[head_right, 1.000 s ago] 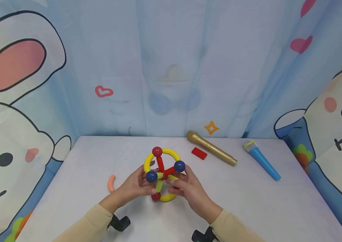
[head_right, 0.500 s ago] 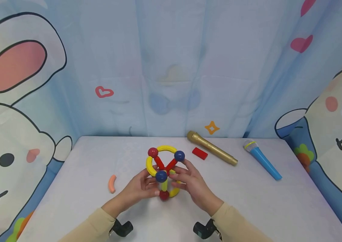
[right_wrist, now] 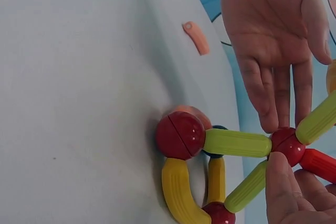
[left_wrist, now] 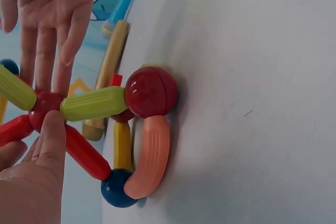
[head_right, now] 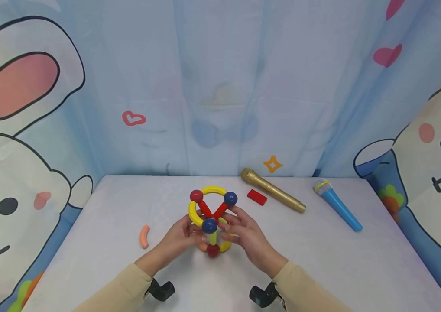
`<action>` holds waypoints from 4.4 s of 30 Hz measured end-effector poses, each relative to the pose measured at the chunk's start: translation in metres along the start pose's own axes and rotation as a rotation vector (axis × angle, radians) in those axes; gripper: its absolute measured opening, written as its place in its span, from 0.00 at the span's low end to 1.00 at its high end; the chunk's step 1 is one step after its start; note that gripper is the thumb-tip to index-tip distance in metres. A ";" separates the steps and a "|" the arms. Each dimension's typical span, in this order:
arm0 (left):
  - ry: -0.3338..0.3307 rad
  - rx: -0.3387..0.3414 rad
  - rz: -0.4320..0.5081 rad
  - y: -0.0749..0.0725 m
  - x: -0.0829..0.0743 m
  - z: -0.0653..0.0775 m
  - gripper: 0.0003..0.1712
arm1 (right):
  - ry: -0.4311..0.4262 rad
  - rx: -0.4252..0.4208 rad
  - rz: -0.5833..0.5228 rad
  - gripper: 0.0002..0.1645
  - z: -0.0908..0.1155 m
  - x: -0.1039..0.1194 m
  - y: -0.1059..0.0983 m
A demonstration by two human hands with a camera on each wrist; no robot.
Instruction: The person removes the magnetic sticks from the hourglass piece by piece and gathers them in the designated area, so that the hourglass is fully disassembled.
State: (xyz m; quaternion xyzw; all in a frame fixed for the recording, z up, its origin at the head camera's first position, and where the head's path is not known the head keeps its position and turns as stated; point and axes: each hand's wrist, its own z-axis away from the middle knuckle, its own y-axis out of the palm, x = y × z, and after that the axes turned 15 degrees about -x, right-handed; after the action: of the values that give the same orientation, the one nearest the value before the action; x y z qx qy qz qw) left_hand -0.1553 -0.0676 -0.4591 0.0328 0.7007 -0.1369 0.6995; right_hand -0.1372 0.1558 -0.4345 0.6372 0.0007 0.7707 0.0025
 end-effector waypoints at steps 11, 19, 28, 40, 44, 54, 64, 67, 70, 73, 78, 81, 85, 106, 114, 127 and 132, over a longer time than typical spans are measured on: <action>0.016 -0.063 0.044 0.015 -0.002 0.013 0.40 | -0.011 0.007 0.068 0.39 -0.012 0.001 -0.007; 0.000 -0.055 0.011 0.001 -0.005 0.017 0.45 | -0.011 0.020 0.099 0.38 -0.014 -0.001 -0.010; 0.342 -0.209 -0.197 -0.047 -0.028 0.011 0.44 | -0.114 -0.039 0.242 0.34 0.001 0.003 -0.018; 0.523 0.076 -0.317 -0.045 -0.043 -0.005 0.37 | -0.381 0.074 0.353 0.25 0.013 0.025 -0.018; 0.499 0.087 -0.403 -0.042 -0.043 -0.012 0.36 | -0.385 0.125 0.350 0.26 0.010 0.025 -0.017; 0.503 0.086 -0.477 -0.037 -0.046 -0.016 0.26 | -0.343 0.179 0.363 0.26 0.004 0.025 -0.010; 0.601 0.059 -0.550 -0.031 -0.050 -0.018 0.18 | -0.381 0.181 0.367 0.24 0.000 0.024 -0.008; 0.602 0.049 -0.573 -0.031 -0.049 -0.019 0.18 | -0.381 0.181 0.350 0.24 -0.001 0.023 -0.008; 0.582 0.052 -0.561 -0.032 -0.047 -0.020 0.18 | -0.371 0.189 0.334 0.23 -0.002 0.023 -0.009; 0.540 0.051 -0.542 -0.033 -0.046 -0.021 0.19 | -0.370 0.204 0.326 0.23 -0.004 0.022 -0.009; 0.486 0.048 -0.492 -0.033 -0.044 -0.022 0.19 | -0.362 0.246 0.281 0.23 -0.005 0.021 -0.009; 0.485 0.055 -0.451 -0.033 -0.042 -0.023 0.19 | -0.355 0.264 0.250 0.23 -0.006 0.021 -0.009; 0.498 0.050 -0.418 -0.034 -0.041 -0.024 0.18 | -0.371 0.286 0.236 0.23 -0.007 0.021 -0.009; 0.472 0.044 -0.427 -0.034 -0.041 -0.025 0.18 | -0.377 0.298 0.284 0.19 -0.010 0.026 -0.008; 0.475 0.049 -0.426 -0.034 -0.041 -0.025 0.18 | -0.361 0.300 0.244 0.19 -0.009 0.025 -0.007; 0.468 0.053 -0.413 -0.035 -0.042 -0.024 0.17 | -0.389 0.305 0.205 0.19 -0.012 0.022 -0.011; 0.464 0.054 -0.415 -0.035 -0.043 -0.024 0.16 | -0.382 0.308 0.200 0.19 -0.012 0.020 -0.013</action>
State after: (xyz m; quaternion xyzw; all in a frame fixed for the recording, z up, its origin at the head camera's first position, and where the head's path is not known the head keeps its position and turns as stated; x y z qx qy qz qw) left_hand -0.1860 -0.0893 -0.4116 -0.0617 0.8294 -0.2842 0.4769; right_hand -0.1528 0.1686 -0.4168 0.7608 0.0544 0.6238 -0.1706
